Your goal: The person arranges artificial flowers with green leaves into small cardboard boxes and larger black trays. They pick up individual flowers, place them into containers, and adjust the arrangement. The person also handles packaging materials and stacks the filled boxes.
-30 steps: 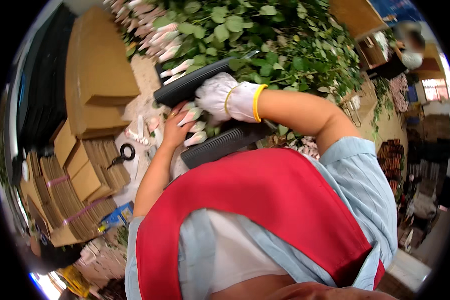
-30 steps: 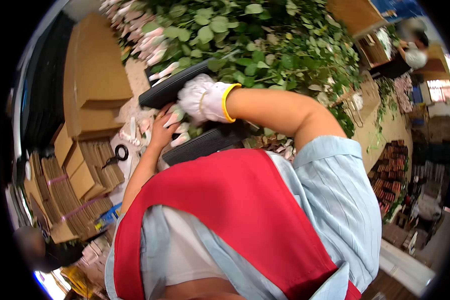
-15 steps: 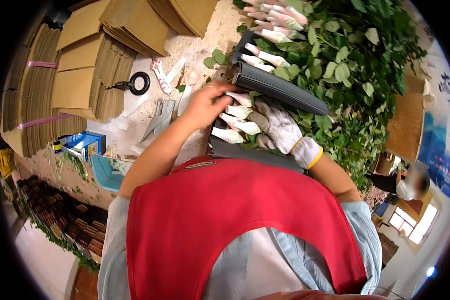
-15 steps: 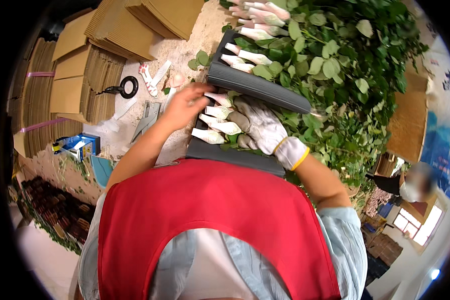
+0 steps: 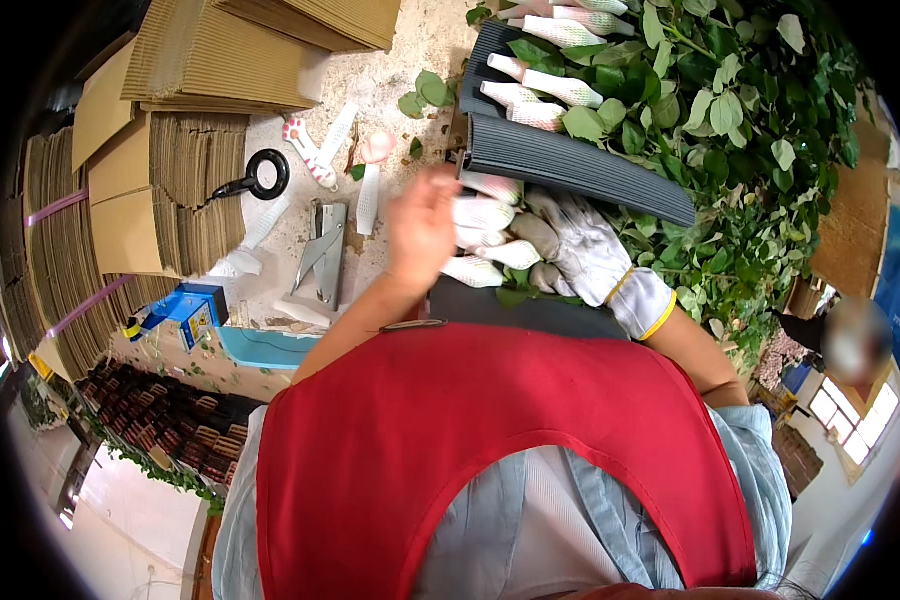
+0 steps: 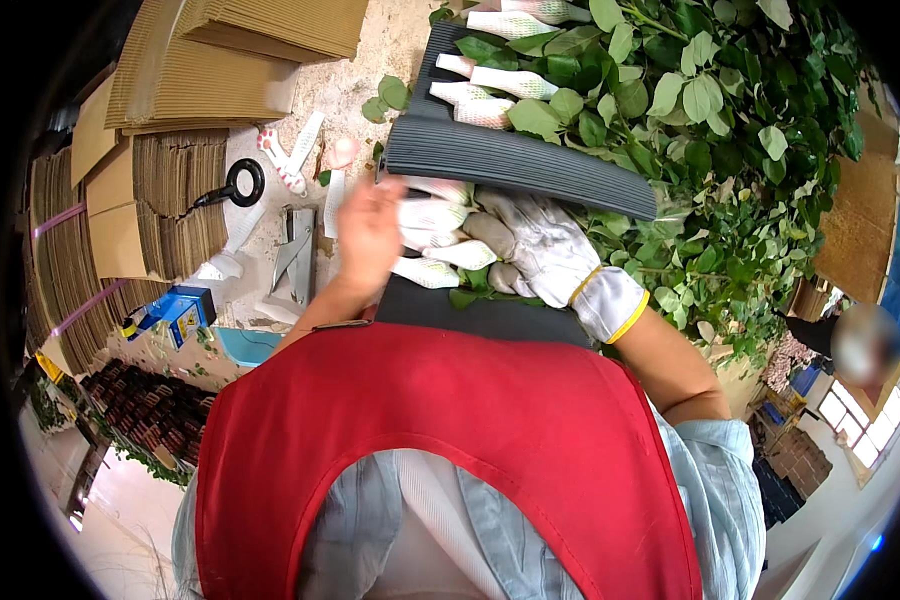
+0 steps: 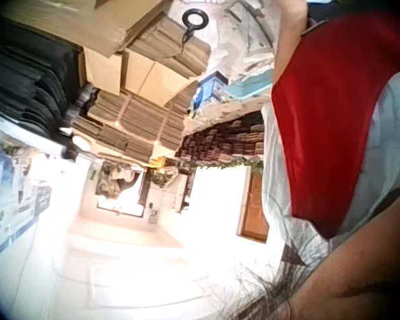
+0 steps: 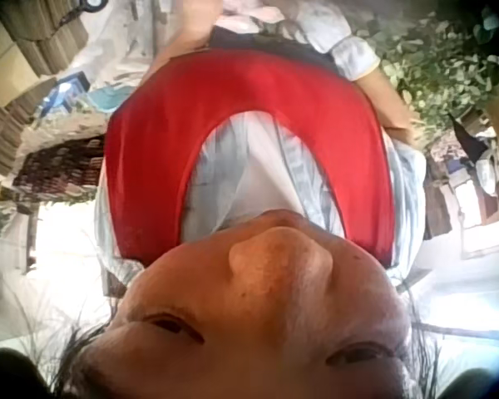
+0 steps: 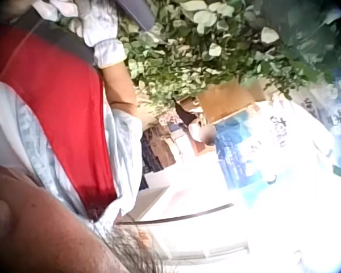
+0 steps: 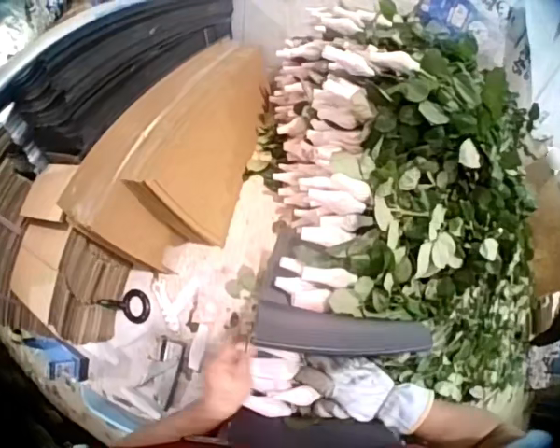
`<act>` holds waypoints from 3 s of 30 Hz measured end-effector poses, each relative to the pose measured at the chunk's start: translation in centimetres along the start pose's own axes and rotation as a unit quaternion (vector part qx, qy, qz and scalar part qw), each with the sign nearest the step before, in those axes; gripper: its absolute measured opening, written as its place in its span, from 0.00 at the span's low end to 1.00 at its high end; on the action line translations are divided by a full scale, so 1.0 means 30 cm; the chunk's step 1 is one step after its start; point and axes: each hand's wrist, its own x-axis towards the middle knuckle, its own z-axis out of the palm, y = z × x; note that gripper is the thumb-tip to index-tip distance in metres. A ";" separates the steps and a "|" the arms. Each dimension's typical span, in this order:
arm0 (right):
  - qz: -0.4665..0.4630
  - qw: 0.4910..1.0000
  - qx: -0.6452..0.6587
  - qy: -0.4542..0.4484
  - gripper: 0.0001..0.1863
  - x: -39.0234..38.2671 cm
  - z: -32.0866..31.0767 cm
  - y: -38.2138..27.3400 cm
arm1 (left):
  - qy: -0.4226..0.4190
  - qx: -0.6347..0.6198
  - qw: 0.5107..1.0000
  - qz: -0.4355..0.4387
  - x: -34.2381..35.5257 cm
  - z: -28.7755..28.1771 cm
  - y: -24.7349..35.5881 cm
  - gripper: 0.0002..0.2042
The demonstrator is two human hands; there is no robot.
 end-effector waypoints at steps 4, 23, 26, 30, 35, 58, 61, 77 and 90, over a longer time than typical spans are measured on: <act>-0.010 0.999 -0.029 0.010 0.33 0.020 -0.008 -0.009 | -0.131 0.257 0.940 -0.185 0.144 -0.380 0.166 0.18; -0.011 0.999 -0.032 0.041 0.33 -0.044 0.007 -0.006 | -0.416 0.345 0.758 0.364 0.063 -0.129 0.284 0.14; -0.050 0.996 -0.041 0.068 0.31 -0.056 0.017 0.011 | -0.488 0.408 0.737 0.227 0.108 -0.265 0.262 0.15; -0.032 0.998 -0.041 0.046 0.31 -0.036 -0.015 -0.026 | -0.321 0.511 0.791 0.096 0.090 -0.420 0.236 0.27; 0.017 0.983 -0.146 -0.113 0.28 0.000 -0.298 -0.204 | -0.388 0.144 0.871 0.264 0.005 -0.151 -0.057 0.34; 0.098 0.992 -0.078 0.002 0.08 0.051 -0.099 -0.130 | -0.359 0.083 0.890 0.268 0.008 -0.055 -0.061 0.23; 0.149 0.978 -0.103 0.102 0.11 0.069 -0.134 -0.158 | -0.325 0.064 0.908 0.256 0.014 -0.025 -0.062 0.15; 0.197 0.926 -0.227 0.229 0.09 0.092 -0.450 -0.207 | -0.333 0.070 0.894 0.291 0.121 -0.001 -0.015 0.15; 0.206 0.885 -0.197 0.368 0.15 -0.181 -0.650 -0.258 | -0.296 0.109 0.905 0.284 0.131 -0.003 -0.020 0.25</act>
